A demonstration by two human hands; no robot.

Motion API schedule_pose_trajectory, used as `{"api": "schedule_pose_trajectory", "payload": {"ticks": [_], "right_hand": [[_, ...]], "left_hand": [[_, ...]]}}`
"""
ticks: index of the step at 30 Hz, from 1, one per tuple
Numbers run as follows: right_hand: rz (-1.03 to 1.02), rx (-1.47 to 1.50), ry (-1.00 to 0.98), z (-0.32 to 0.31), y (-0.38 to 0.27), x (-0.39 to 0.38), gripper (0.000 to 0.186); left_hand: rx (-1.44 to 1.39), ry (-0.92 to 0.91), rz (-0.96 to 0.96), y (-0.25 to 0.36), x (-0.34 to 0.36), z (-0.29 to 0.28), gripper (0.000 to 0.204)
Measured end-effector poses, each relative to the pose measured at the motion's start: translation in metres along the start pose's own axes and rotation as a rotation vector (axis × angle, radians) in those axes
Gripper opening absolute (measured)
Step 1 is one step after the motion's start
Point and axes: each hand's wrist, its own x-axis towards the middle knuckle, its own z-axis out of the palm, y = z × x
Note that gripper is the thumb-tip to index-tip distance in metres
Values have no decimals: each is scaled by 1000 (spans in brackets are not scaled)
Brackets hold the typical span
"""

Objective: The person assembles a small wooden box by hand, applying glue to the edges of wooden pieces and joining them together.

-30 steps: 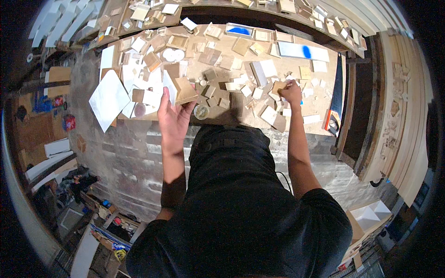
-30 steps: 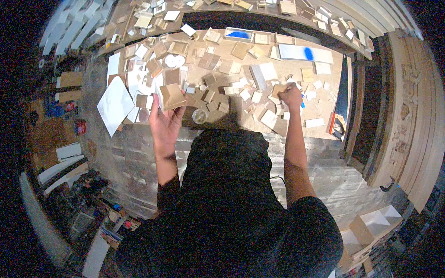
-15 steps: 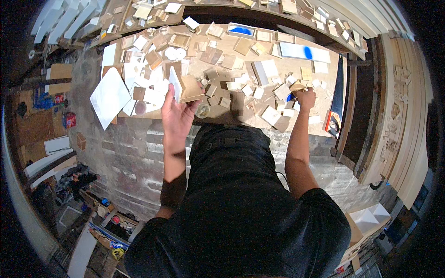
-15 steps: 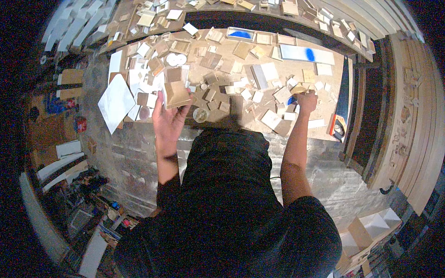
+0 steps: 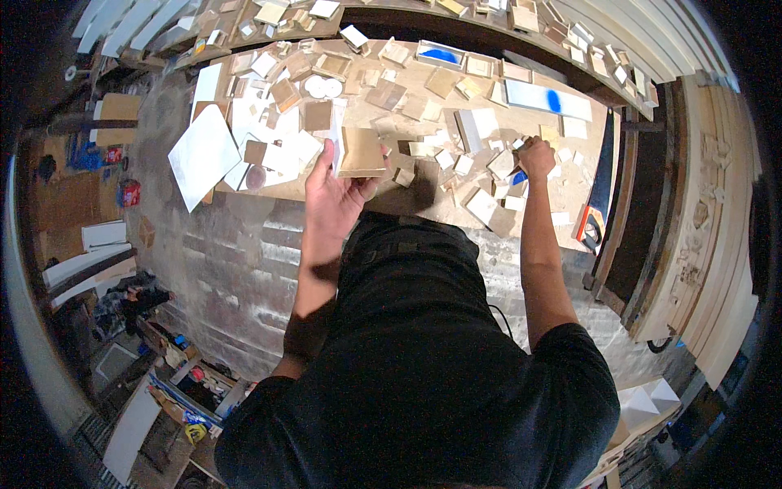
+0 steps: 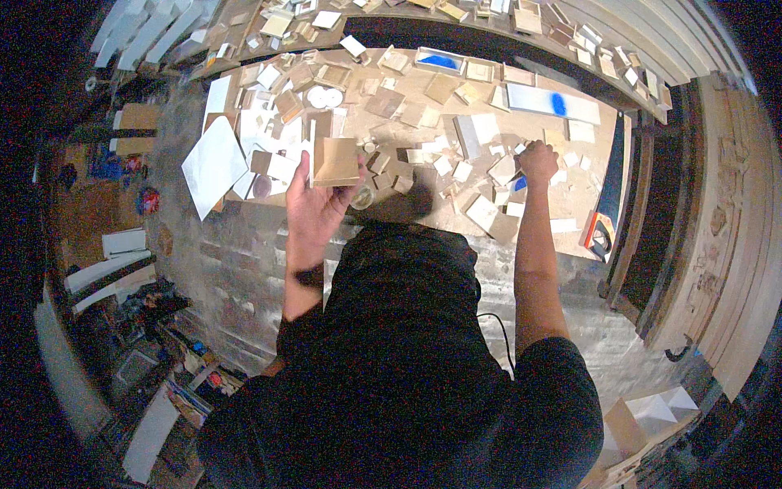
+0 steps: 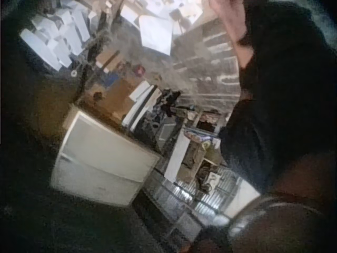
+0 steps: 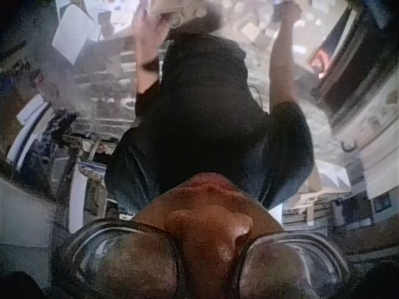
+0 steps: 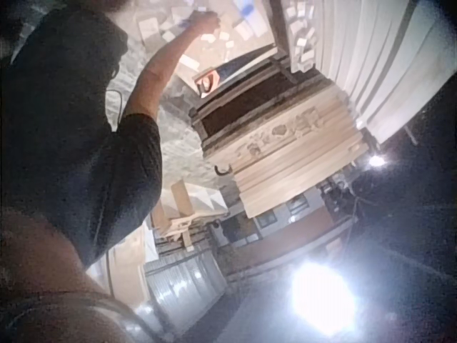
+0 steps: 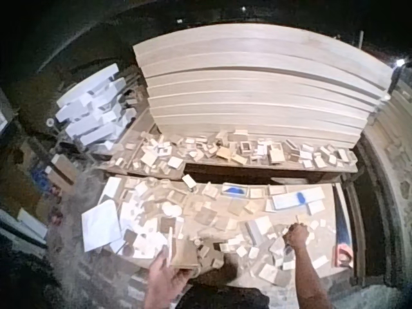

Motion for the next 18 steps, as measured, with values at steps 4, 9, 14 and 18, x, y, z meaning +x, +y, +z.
{"api": "schedule_pose_trajectory", "payload": {"ticks": [4, 9, 14, 18], "right_hand": [[134, 194, -82, 3, 4, -1, 27], [-87, 129, 13, 12, 13, -14, 24], [-77, 89, 91, 13, 6, -25, 30], [-74, 85, 99, 15, 9, -26, 31]], "left_hand": [[-125, -43, -50, -4, -2, 1, 69], [-277, -77, -84, -8, -3, 8, 71], [-312, -102, -114, -10, -1, 8, 72], [-241, -51, -116, -11, -3, 6, 71]]}}
